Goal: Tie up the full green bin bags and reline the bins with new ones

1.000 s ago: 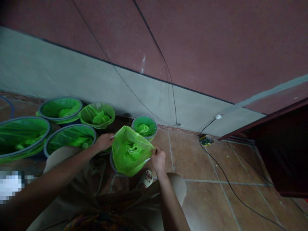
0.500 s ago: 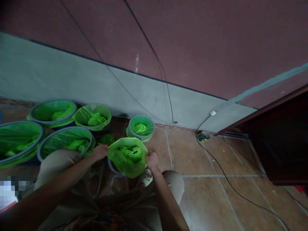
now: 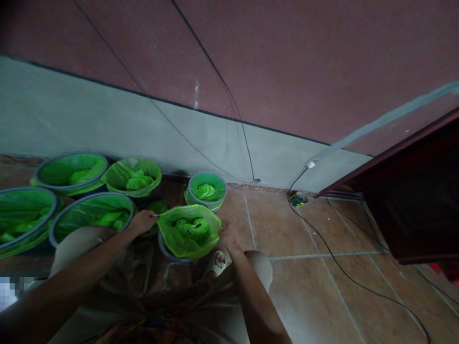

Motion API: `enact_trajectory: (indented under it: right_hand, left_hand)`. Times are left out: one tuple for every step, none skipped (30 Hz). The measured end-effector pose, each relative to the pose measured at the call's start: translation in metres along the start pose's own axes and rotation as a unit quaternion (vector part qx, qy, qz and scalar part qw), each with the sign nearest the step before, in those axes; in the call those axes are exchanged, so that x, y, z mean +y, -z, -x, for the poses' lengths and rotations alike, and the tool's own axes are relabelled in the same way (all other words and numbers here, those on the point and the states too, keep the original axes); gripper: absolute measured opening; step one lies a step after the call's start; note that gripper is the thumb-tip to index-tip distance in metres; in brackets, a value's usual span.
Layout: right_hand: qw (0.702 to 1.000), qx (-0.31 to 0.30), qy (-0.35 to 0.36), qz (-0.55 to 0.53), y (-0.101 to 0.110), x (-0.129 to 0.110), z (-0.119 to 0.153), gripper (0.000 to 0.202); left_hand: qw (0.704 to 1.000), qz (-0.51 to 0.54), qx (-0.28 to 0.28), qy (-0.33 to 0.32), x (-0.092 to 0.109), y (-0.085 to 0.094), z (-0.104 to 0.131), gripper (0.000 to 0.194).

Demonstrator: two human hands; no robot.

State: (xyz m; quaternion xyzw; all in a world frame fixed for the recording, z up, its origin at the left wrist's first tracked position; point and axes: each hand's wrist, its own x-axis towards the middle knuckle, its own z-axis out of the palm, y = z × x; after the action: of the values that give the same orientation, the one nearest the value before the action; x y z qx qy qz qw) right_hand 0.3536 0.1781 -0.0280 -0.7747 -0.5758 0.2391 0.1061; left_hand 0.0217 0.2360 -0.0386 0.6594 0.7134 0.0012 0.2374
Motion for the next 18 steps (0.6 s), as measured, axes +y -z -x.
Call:
enact_trajectory:
  right_hand:
    - [0.999,0.003,0.005,0.039,0.008,-0.002,0.0,0.019]
    - [0.997,0.009,0.014,0.073,0.018,-0.005,-0.001,0.016]
    - [0.995,0.015,0.024,0.1,0.027,-0.008,-0.001,0.013]
    - [0.993,0.023,0.037,0.113,0.037,-0.012,-0.001,0.013]
    - [0.992,0.029,0.055,0.109,0.046,-0.017,-0.002,0.016]
    - [0.992,0.035,0.078,0.096,0.055,-0.022,-0.002,0.019]
    - [0.991,0.042,0.106,0.068,0.061,-0.028,-0.003,0.022]
    - [0.99,0.048,0.134,0.023,0.065,-0.036,-0.004,0.024]
    - [0.985,0.053,0.16,-0.04,0.067,-0.044,-0.006,0.026]
    - [0.976,0.054,0.178,-0.115,0.066,-0.053,-0.007,0.028]
    - [0.962,0.047,0.187,-0.195,0.064,-0.062,-0.009,0.029]
    - [0.942,0.031,0.189,-0.274,0.061,-0.072,-0.01,0.03]
    - [0.919,0.007,0.187,-0.347,0.057,-0.081,-0.012,0.03]
    - [0.894,-0.02,0.178,-0.411,0.054,-0.091,-0.015,0.03]
    - [0.868,-0.05,0.164,-0.467,0.052,-0.099,-0.017,0.03]
    - [0.841,-0.078,0.145,-0.516,0.05,-0.106,-0.021,0.031]
    - [0.814,-0.102,0.124,-0.558,0.049,-0.112,-0.024,0.032]
    - [0.789,-0.12,0.105,-0.594,0.049,-0.116,-0.028,0.033]
  left_hand:
    - [1.0,-0.001,0.005,-0.001,0.0,0.004,0.0,0.032]
    - [1.0,-0.003,0.012,-0.003,0.001,0.01,0.0,0.032]
    - [1.0,-0.001,0.022,-0.007,0.002,0.016,0.001,0.032]
    - [0.999,0.007,0.034,-0.015,0.004,0.024,0.002,0.032]
    - [0.998,0.023,0.044,-0.027,0.006,0.033,0.004,0.032]
    - [0.996,0.048,0.055,-0.043,0.009,0.041,0.006,0.033]
    - [0.993,0.082,0.061,-0.062,0.014,0.049,0.008,0.033]
    - [0.987,0.122,0.065,-0.081,0.019,0.055,0.011,0.034]
    - [0.979,0.162,0.068,-0.1,0.026,0.059,0.013,0.033]
    - [0.97,0.202,0.066,-0.12,0.033,0.062,0.015,0.032]
    - [0.958,0.243,0.06,-0.141,0.041,0.062,0.016,0.03]
    - [0.944,0.286,0.046,-0.158,0.05,0.061,0.016,0.028]
    - [0.927,0.334,0.021,-0.168,0.058,0.059,0.016,0.027]
    - [0.908,0.386,-0.01,-0.166,0.066,0.057,0.014,0.026]
    - [0.884,0.439,-0.046,-0.157,0.074,0.056,0.012,0.026]
    - [0.856,0.489,-0.084,-0.144,0.081,0.056,0.01,0.027]
    - [0.828,0.531,-0.117,-0.134,0.086,0.056,0.007,0.028]
    - [0.803,0.563,-0.145,-0.133,0.091,0.057,0.004,0.029]
